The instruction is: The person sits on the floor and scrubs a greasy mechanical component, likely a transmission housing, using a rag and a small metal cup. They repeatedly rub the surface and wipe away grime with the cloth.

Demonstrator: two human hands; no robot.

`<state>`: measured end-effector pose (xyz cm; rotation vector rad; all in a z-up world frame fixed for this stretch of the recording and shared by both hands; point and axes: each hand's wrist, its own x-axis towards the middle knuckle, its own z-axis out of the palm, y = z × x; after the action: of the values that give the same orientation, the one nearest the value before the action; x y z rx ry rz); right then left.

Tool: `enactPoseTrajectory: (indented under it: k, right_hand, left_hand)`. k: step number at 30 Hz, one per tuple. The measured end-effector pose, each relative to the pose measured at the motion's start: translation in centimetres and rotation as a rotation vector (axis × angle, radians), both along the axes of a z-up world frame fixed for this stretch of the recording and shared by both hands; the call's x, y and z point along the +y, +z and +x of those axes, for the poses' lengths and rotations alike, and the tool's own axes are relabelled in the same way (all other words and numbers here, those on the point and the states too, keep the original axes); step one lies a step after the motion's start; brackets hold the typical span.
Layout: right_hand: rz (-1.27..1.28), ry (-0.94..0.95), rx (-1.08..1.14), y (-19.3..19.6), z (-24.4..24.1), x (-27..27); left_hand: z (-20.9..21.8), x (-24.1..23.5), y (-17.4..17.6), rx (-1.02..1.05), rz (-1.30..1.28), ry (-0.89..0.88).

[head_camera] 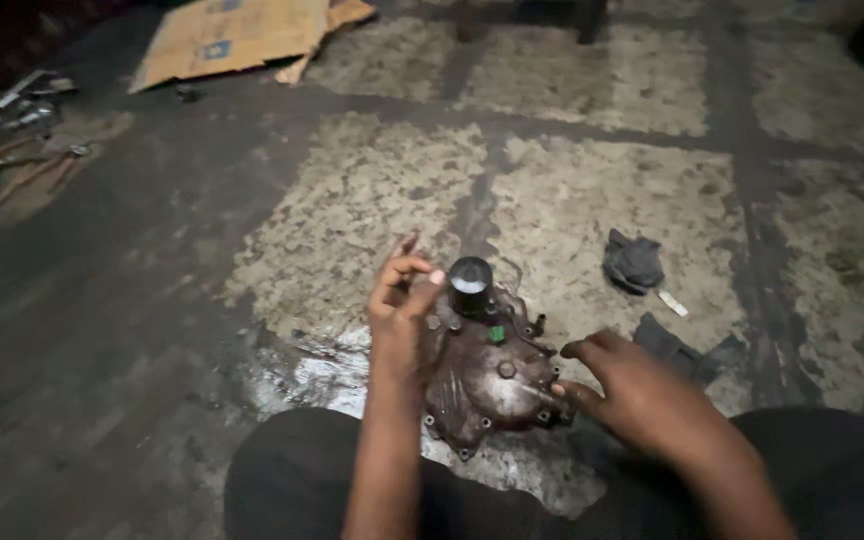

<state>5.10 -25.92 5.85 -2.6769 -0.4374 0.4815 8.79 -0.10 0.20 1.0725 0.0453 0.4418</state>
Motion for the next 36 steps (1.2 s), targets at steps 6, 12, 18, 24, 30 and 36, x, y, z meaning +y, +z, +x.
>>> enactPoseTrajectory:
  k: [6, 12, 18, 24, 30, 36]
  right_hand:
    - [-0.136, -0.104, 0.033, 1.4, -0.2, -2.0]
    - [-0.001, -0.057, -0.049, 0.9, -0.2, -2.5]
    - [-0.162, -0.091, 0.156, -0.6, 1.1, -1.6]
    - [-0.152, -0.050, 0.139, -2.4, 1.9, -1.7]
    - [-0.238, -0.165, 0.105, -5.7, 2.9, -3.5]
    - [-0.309, 0.001, 0.224, -13.9, 5.6, -2.1]
  left_hand:
    - [-0.4, 4.5, 1.9, 0.098, -0.120, 0.083]
    - [-1.5, 8.9, 0.8, 0.633, 1.000, 0.619]
    - [-0.5, 10.3, -4.0, 0.743, 1.048, 0.475]
    - [0.7, 8.7, -8.5, 0.757, 1.219, 0.240]
    - [2.4, 9.1, -10.3, 0.744, 1.232, 0.160]
    - [2.6, 9.2, -11.1, 0.737, 1.231, 0.151]
